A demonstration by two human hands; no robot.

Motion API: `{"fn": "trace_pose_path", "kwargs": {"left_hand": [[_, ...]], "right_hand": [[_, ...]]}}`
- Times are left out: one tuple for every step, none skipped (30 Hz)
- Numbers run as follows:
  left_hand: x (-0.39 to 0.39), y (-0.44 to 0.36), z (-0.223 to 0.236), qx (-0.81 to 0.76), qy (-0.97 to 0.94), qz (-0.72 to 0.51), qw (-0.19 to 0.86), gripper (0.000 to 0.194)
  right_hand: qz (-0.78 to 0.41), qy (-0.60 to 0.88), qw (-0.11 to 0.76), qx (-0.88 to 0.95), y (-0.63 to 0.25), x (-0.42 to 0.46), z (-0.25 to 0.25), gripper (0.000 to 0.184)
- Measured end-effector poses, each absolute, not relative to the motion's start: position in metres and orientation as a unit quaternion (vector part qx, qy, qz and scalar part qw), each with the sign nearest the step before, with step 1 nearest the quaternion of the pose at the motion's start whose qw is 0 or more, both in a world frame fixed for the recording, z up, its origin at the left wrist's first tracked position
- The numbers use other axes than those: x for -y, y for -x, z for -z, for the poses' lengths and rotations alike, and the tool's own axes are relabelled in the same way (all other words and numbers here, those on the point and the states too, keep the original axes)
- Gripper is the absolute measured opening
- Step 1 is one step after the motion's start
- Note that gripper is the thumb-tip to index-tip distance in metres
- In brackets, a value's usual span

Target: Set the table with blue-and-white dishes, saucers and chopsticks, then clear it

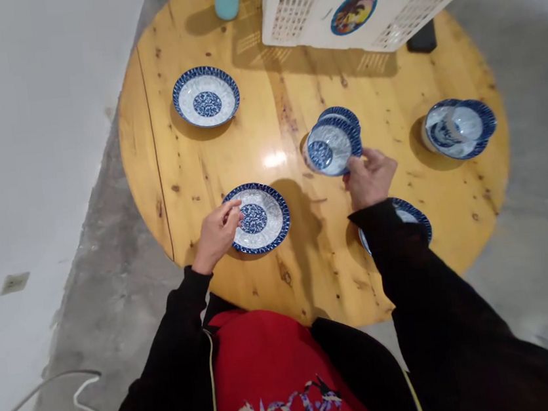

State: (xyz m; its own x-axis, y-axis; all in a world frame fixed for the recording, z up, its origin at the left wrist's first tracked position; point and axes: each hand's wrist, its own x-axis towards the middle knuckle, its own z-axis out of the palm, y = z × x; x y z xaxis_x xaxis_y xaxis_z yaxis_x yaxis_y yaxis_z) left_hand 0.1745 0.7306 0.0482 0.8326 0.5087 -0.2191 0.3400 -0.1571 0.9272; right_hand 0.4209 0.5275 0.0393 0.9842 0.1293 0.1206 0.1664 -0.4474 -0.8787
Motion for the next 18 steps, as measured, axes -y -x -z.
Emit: {"fn": "trace_pose_path", "kwargs": {"left_hand": [[-0.737, -0.181, -0.047, -0.265, -0.765, -0.069, 0.583, 0.035], [-0.743, -0.188, -0.046, -0.247, -0.774, -0.064, 0.579, 0.036], [-0.747, -0.195, -0.045, -0.227, -0.784, -0.060, 0.575, 0.037], [-0.749, -0.201, -0.044, -0.206, -0.794, -0.056, 0.570, 0.038], [-0.751, -0.206, -0.043, -0.185, -0.803, -0.052, 0.563, 0.039], [-0.752, -0.210, -0.042, -0.164, -0.814, -0.049, 0.556, 0.039], [-0.753, -0.213, -0.041, -0.144, -0.823, -0.045, 0.547, 0.038], [-0.754, -0.215, -0.039, -0.126, -0.834, -0.039, 0.536, 0.038], [-0.756, -0.216, -0.038, -0.113, -0.845, -0.031, 0.523, 0.037], [-0.757, -0.216, -0.036, -0.105, -0.856, -0.021, 0.506, 0.036], [-0.759, -0.216, -0.034, -0.102, -0.866, -0.011, 0.489, 0.035], [-0.761, -0.216, -0.032, -0.103, -0.875, -0.002, 0.473, 0.035], [-0.763, -0.215, -0.029, -0.104, -0.883, 0.006, 0.458, 0.035], [-0.765, -0.215, -0.027, -0.103, -0.889, 0.011, 0.445, 0.036], [-0.767, -0.215, -0.025, -0.100, -0.895, 0.016, 0.434, 0.037], [-0.769, -0.215, -0.022, -0.095, -0.900, 0.020, 0.425, 0.037], [-0.770, -0.215, -0.021, -0.090, -0.904, 0.025, 0.417, 0.037], [-0.771, -0.216, -0.019, -0.084, -0.907, 0.029, 0.411, 0.037]], "right_hand": [[-0.008, 0.843, 0.532, 0.080, -0.398, -0.529, -0.042, 0.018], [-0.036, 0.837, 0.540, 0.077, -0.375, -0.531, -0.043, 0.022], [-0.062, 0.833, 0.545, 0.073, -0.353, -0.533, -0.044, 0.024], [-0.080, 0.832, 0.546, 0.065, -0.334, -0.535, -0.043, 0.025], [-0.099, 0.832, 0.541, 0.063, -0.317, -0.537, -0.041, 0.025], [-0.110, 0.835, 0.536, 0.062, -0.303, -0.539, -0.039, 0.027], [-0.119, 0.837, 0.530, 0.060, -0.291, -0.541, -0.035, 0.028], [-0.126, 0.840, 0.525, 0.057, -0.282, -0.543, -0.031, 0.030], [-0.129, 0.841, 0.523, 0.051, -0.275, -0.545, -0.027, 0.032], [-0.134, 0.841, 0.523, 0.044, -0.269, -0.547, -0.022, 0.033], [-0.138, 0.840, 0.523, 0.038, -0.265, -0.549, -0.017, 0.034], [-0.141, 0.840, 0.522, 0.034, -0.261, -0.550, -0.012, 0.035], [-0.144, 0.842, 0.519, 0.035, -0.258, -0.552, -0.007, 0.035], [-0.146, 0.844, 0.514, 0.037, -0.256, -0.553, -0.003, 0.035], [-0.148, 0.848, 0.507, 0.041, -0.253, -0.553, 0.001, 0.035], [-0.149, 0.851, 0.501, 0.043, -0.251, -0.553, 0.004, 0.036], [-0.149, 0.854, 0.496, 0.042, -0.250, -0.553, 0.007, 0.037], [-0.149, 0.856, 0.494, 0.039, -0.248, -0.554, 0.009, 0.038]]}}
